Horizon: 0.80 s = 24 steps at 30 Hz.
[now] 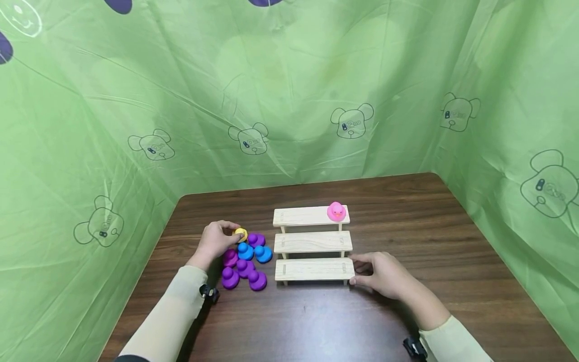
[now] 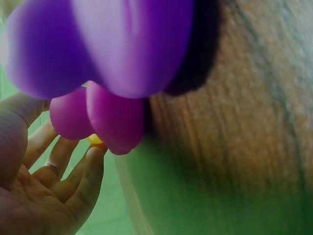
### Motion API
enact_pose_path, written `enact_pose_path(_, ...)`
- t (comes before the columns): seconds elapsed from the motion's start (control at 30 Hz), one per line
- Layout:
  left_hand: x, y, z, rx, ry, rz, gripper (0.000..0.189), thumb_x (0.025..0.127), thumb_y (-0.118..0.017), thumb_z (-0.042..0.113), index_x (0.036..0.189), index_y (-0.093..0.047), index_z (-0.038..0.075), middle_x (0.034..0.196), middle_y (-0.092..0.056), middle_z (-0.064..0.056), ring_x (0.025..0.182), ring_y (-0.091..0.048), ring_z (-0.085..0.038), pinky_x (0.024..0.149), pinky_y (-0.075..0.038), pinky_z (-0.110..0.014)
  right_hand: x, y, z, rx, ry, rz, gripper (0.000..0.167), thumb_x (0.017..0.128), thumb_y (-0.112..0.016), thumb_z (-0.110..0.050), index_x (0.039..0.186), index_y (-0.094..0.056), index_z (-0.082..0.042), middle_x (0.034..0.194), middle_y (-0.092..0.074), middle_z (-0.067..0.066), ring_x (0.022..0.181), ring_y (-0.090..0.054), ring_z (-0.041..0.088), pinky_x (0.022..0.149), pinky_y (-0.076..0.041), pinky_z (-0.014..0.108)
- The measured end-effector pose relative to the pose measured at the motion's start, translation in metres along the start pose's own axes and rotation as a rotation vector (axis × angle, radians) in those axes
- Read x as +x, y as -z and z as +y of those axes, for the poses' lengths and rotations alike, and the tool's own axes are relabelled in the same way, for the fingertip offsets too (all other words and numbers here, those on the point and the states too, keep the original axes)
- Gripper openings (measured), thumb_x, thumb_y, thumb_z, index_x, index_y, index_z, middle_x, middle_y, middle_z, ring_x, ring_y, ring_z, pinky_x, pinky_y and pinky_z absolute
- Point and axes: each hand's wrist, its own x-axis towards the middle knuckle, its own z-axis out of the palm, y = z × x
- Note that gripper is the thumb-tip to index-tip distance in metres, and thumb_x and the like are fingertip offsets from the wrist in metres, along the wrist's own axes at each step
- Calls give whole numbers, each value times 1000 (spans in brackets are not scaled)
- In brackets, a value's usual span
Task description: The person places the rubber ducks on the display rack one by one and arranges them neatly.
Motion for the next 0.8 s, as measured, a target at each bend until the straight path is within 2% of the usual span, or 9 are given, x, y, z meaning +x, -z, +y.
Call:
enact_pose_path(0.13, 0, 3, 3, -40, -11, 5, 22, 85, -89, 24, 106, -82, 18, 104, -75, -3, 94, -70, -23, 83, -58, -41, 0, 0, 0, 1, 0, -2, 60, 86, -88, -32, 133, -70, 0, 104, -78, -7, 95, -75, 15, 91, -59, 44)
enact_pose_path(0.37, 1, 8, 11, -119, -52, 34, 21, 85, -88, 18, 104, -80, 15, 98, -77, -2, 91, -71, -22, 82, -59, -41, 0, 1, 1, 10, -10, -6, 58, 86, -88, -32, 132, -70, -1, 102, -78, -9, 96, -75, 15, 92, -59, 44)
enact_pose_path(0.53, 2, 12, 18, -145, -79, 39, 23, 86, -88, 19, 107, -81, 14, 106, -76, -5, 94, -73, -24, 85, -60, -40, 0, 1, 1, 13, -18, -8, 59, 86, -88, -33, 132, -70, -1, 101, -78, -9, 96, -75, 15, 92, -59, 45)
enact_pose_path(0.67, 3, 13, 24, -156, -113, 53, 24, 86, -89, 21, 108, -81, 15, 109, -74, -4, 98, -74, -26, 85, -60, -39, 1, 0, 1, 14, -17, -7, 58, 86, -88, -32, 132, -70, -1, 101, -78, -10, 96, -75, 16, 92, -59, 45)
enact_pose_path(0.8, 4, 14, 33, -202, -158, 64, 28, 86, -89, 19, 112, -80, 13, 105, -75, -4, 95, -74, -27, 82, -61, -36, 1, 0, 1, 13, -21, -6, 58, 86, -88, -32, 132, -70, -1, 101, -78, -10, 96, -75, 16, 92, -59, 45)
